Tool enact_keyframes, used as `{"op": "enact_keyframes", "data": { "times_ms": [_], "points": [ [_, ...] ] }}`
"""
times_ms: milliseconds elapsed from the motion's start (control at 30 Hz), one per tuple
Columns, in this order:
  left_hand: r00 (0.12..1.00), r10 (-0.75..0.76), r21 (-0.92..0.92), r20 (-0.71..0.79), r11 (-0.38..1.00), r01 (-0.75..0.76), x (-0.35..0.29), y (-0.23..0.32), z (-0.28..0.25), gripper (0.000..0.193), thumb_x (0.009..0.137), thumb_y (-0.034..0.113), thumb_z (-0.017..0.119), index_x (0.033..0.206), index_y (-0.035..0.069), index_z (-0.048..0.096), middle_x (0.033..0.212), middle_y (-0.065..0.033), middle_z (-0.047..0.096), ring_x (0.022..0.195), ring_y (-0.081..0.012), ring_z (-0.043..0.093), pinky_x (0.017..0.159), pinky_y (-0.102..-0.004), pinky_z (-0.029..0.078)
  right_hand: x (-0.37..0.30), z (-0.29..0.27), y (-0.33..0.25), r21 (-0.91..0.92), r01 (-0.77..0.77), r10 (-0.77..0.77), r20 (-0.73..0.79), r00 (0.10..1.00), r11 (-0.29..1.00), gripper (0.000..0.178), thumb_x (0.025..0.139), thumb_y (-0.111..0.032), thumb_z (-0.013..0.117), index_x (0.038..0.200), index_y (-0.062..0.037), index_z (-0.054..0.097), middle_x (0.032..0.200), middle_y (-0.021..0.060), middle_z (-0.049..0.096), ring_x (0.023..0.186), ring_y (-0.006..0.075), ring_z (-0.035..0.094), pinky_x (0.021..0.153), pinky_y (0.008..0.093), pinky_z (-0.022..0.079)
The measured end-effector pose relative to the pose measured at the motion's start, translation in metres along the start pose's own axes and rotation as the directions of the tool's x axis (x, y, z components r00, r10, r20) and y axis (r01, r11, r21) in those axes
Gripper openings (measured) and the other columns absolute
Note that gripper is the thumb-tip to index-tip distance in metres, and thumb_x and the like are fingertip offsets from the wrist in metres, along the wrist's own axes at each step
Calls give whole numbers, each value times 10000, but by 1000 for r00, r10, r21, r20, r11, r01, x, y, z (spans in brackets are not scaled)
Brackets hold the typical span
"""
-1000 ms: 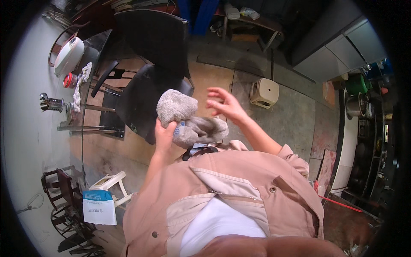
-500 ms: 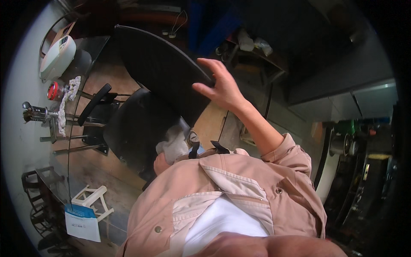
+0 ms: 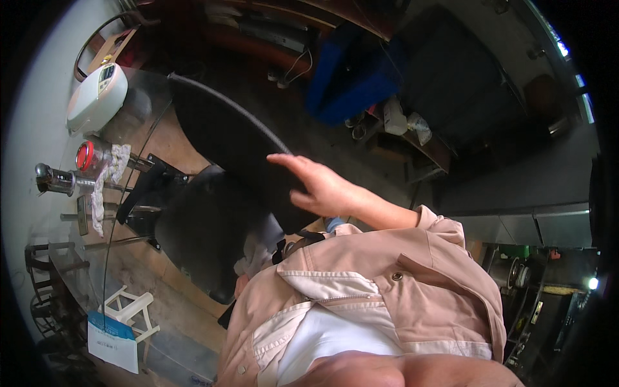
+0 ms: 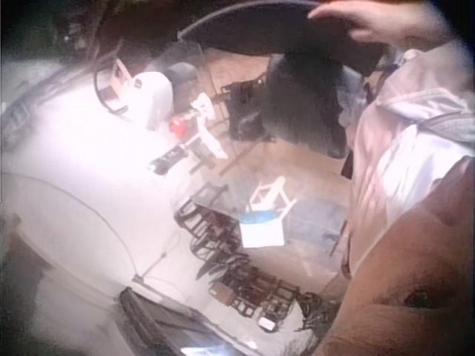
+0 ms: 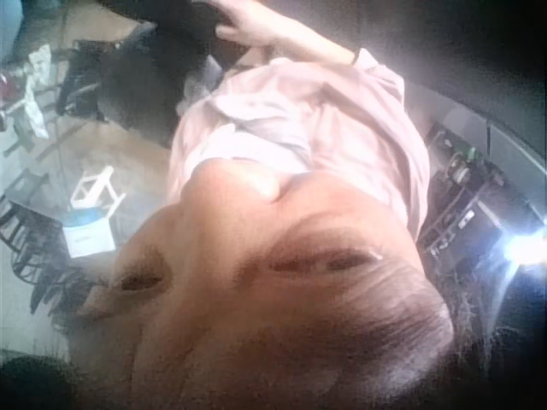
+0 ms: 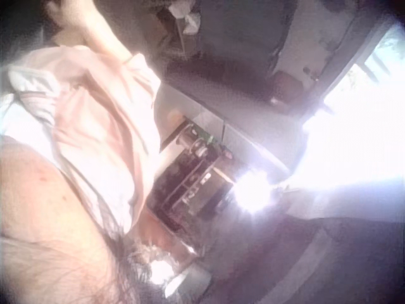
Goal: The person wipes a metal railing with a cloth while ascending a spiral staircase, then walks into an adjacent room and places the cloth on a chair. The person uses a cloth to wipe the railing and handles the cloth throughout.
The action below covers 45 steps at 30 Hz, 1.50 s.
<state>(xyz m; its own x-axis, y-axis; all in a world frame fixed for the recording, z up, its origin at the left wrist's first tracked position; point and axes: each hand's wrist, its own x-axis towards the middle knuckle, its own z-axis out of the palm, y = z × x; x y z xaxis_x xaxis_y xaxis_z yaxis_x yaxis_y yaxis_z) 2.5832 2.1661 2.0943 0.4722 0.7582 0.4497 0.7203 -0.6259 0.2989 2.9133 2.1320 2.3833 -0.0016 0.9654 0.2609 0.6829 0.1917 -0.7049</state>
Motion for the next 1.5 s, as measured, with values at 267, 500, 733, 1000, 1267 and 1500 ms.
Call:
{"op": "enact_keyframes", "data": {
  "times_ms": [267,500,733,1000,1267,1500],
  "points": [
    [959,-216,50,-183,972,229,65,64,0,768,638,257,802,1259,-8,437,1199,-217,497,1080,-388,516,884,-460,422,77,-55,33,402,154,-354,492,795,903,700,896,-332,616,1461,-132,254,1208,230,514,999,369,592,839,419,482],
    [751,-486,32,-447,830,557,161,174,-30,797,646,246,810,1289,-19,421,1240,-235,476,1112,-395,505,914,-465,417,237,-246,187,407,110,-227,252,941,907,437,897,-335,633,1231,-60,579,1039,120,671,881,187,670,684,315,569],
    [547,-537,-31,-642,731,681,218,248,-74,827,654,235,819,1319,-29,404,1281,-253,454,1144,-402,493,944,-470,411,399,-429,286,-153,-3,-73,-485,871,988,407,877,-217,628,1260,-91,572,1104,168,648,959,294,654,798,370,552],
    [613,-301,241,-730,727,643,279,265,-52,726,633,67,804,1262,-17,450,1295,-291,439,1191,-475,450,973,-517,386,529,-489,371,-524,-428,-38,-664,747,736,571,825,-311,656,1351,-170,484,1266,188,563,1163,385,530,968,474,451],
    [474,-596,120,-648,534,837,271,275,-57,750,688,119,768,1312,-63,394,1365,-324,363,1278,-480,358,1063,-517,293,547,-483,354,-537,-502,129,-585,801,678,475,864,-405,587,1261,-144,569,1254,141,587,1156,356,549,959,475,439],
    [480,-536,11,-694,659,752,298,292,-71,619,671,13,730,1250,25,511,1198,-244,448,1153,-465,433,966,-496,364,540,-544,373,-381,-430,33,-715,698,818,613,908,-564,444,1124,-25,642,1162,206,624,1060,387,596,885,483,462]
  ]
}}
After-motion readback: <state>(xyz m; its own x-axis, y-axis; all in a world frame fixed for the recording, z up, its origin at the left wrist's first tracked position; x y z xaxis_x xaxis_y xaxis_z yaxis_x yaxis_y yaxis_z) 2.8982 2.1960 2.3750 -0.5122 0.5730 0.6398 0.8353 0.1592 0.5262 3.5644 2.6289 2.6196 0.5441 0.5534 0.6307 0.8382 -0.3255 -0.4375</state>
